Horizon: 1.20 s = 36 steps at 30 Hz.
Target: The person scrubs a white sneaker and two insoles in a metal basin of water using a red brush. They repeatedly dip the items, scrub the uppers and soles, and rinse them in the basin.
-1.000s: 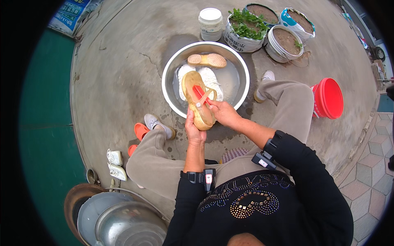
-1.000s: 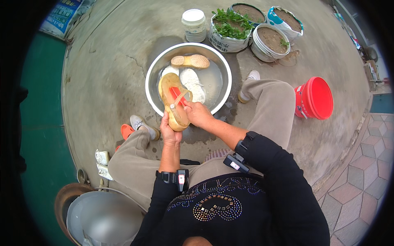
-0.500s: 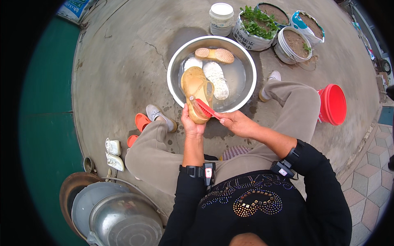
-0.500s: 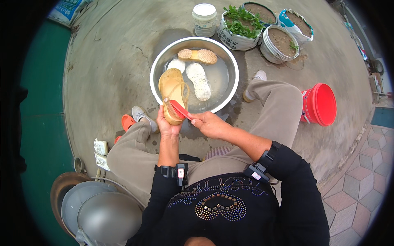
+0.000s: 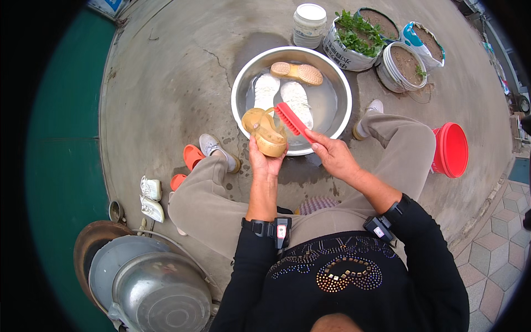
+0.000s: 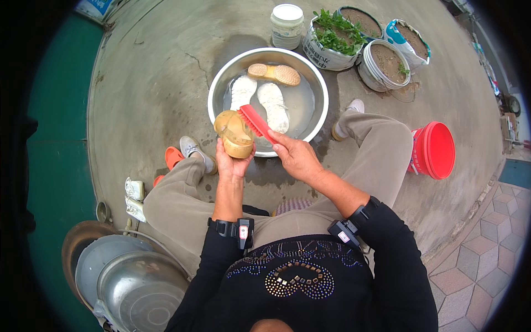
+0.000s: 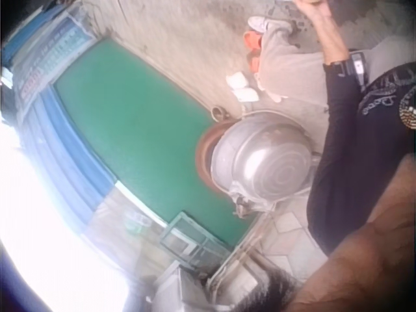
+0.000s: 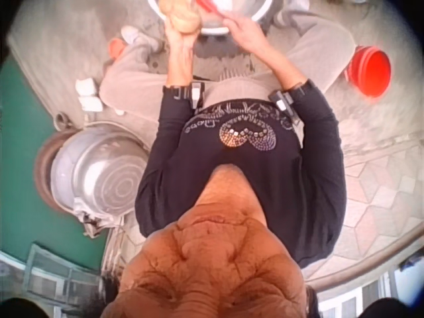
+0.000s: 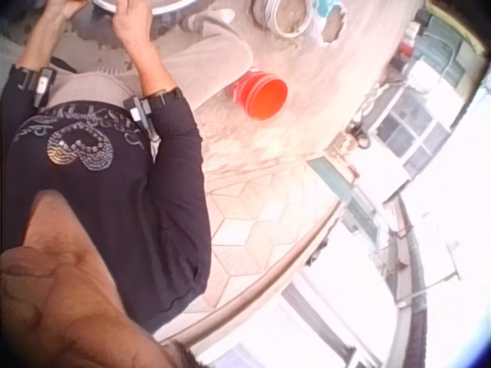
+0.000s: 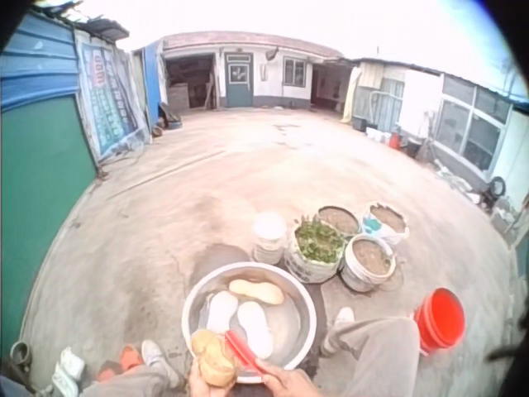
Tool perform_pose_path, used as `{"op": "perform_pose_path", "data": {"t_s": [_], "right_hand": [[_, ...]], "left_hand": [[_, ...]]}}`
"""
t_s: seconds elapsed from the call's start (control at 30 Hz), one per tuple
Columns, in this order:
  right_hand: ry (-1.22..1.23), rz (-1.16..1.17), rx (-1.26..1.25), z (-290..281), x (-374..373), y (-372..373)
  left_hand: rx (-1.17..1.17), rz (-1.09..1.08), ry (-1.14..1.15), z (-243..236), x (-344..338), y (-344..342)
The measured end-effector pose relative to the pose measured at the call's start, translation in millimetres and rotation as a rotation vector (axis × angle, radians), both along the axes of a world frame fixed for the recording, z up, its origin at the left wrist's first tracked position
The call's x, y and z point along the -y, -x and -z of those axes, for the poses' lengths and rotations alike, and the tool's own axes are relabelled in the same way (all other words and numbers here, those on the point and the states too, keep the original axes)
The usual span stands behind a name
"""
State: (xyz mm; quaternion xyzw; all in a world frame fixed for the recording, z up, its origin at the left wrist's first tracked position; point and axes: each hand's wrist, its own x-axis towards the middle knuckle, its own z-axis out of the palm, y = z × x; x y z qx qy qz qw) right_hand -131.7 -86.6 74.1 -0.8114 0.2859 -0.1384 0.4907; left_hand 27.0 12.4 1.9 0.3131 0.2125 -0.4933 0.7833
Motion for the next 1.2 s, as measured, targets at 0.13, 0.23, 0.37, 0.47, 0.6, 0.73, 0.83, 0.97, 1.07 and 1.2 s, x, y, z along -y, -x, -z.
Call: {"op": "perform_pose_path", "data": {"t_s": [0.13,0.23,0.37,0.47,0.6,0.73,0.83,0.97,1.07,1.2], "right_hand": [[0.416,-0.224,-0.176,-9,-25,-4],[0.628,-0.266,-0.208,-2,-23,-5],[0.619,-0.263,-0.29,7,-1,24],[0.498,-0.19,-0.274,12,11,43],[0.166,-0.07,0.095,16,12,30],[-0.635,0.139,0.06,7,5,11],[-0.435,0.068,0.134,1,3,6],[-0.31,0.045,0.064,3,8,13],[-0.305,-0.006,0.0,10,9,18],[-0.063,-0.106,-0.062,17,1,23]], "left_hand": [[0.008,-0.074,0.078,2,5,3],[-0.009,-0.082,0.14,-2,4,2],[-0.251,-0.174,0.093,-5,-5,-9],[-0.364,-0.101,0.152,-5,-8,-14],[-0.427,-0.06,0.4,-10,-4,-4],[-0.295,-0.031,0.566,-21,0,16],[-0.22,-0.001,0.524,-26,2,16],[-0.179,0.011,0.393,-24,5,13],[-0.217,-0.025,0.368,-21,6,11],[-0.282,-0.135,0.431,-20,5,8]]}}
